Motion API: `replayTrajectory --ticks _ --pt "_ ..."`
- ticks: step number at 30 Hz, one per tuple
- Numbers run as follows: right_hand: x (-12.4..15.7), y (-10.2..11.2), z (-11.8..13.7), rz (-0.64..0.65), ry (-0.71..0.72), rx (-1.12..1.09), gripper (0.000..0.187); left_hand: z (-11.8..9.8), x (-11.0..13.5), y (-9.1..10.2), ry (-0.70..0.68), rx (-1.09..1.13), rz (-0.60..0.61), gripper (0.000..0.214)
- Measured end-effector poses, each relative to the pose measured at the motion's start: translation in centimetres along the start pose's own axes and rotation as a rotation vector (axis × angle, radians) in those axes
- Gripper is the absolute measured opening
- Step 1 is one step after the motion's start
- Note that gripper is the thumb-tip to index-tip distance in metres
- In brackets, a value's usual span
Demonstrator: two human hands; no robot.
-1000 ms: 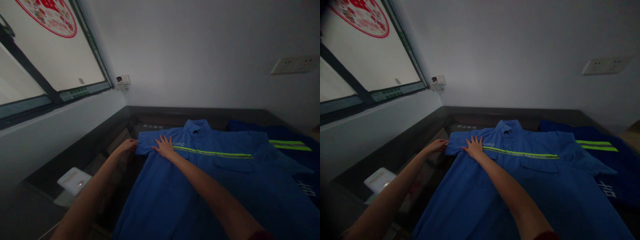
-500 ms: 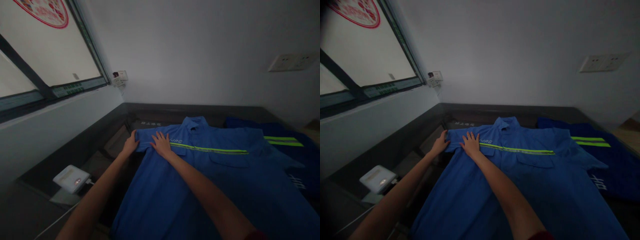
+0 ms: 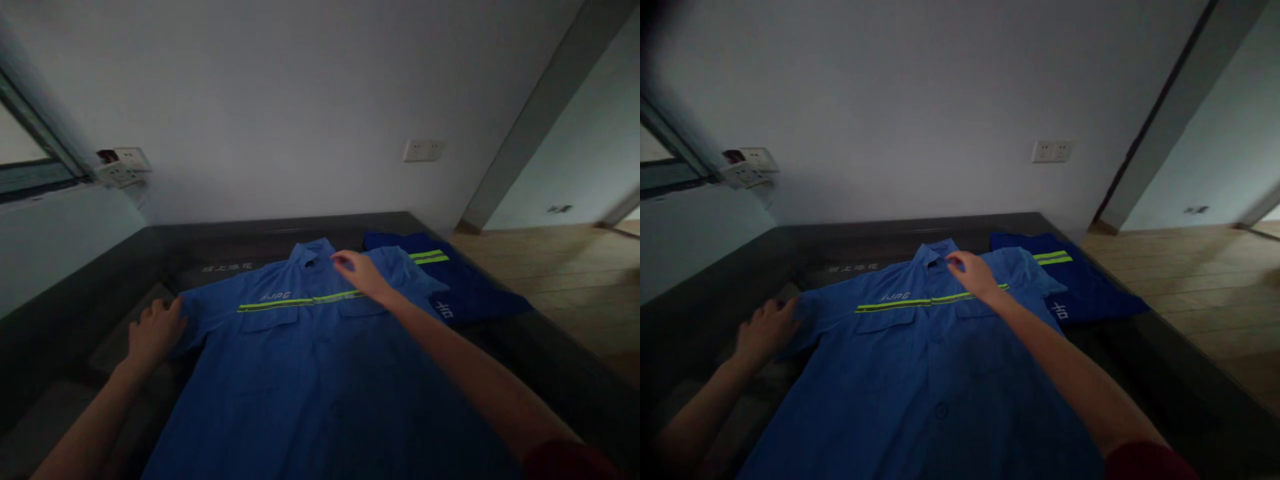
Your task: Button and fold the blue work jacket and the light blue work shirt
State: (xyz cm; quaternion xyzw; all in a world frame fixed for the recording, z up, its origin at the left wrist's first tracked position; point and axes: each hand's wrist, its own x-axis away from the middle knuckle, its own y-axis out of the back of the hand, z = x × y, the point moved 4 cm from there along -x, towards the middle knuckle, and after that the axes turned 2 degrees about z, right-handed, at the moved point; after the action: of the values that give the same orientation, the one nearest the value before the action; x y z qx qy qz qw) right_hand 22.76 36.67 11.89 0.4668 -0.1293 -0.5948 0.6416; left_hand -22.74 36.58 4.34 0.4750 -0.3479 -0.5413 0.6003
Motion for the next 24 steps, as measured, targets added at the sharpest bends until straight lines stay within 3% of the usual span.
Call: replayTrajectory --ticks 2,4,7,9,13,17,20,24 --pt "1.5 5.4 -6.1 -0.018 -0.296 0.212 0.027 -2.3 -0.8 1.7 -0.075 0.035 -0.122 0.046" --pt "3.7 9.8 -11.5 0.003 -0.585 0.422 0.029 -6.0 -1.6 3.6 -0.175 0.151 -0.182 0.044" --pt "6.9 12.8 -16.6 0.064 -0.791 0.501 0.029 -13.6 -2.3 6.3 -0.425 0.429 -0.242 0.037" --pt "8.7 12.8 -18.7 0.122 -0.883 0.504 0.032 -19.1 -2.2 8.1 -0.576 0.639 -0.266 0.033" --pt "10.3 11.2 -21.1 0.168 -0.994 0.427 0.046 -31.1 -1.0 11.4 -0.79 0.778 -0.268 0.029" --pt "9.7 10.4 -22.0 0.102 -1.019 0.327 0.048 -41.1 0.6 13.7 -0.828 0.915 -0.31 0.03" --pt "8.9 10.0 -22.2 0.048 -1.019 0.256 0.043 -44.8 1.4 13.6 -0.754 1.002 -0.336 0.036" --pt "8.3 9.2 -22.0 0.034 -1.003 0.098 0.036 -45.4 1.3 12.2 -0.694 1.128 -0.373 0.041"
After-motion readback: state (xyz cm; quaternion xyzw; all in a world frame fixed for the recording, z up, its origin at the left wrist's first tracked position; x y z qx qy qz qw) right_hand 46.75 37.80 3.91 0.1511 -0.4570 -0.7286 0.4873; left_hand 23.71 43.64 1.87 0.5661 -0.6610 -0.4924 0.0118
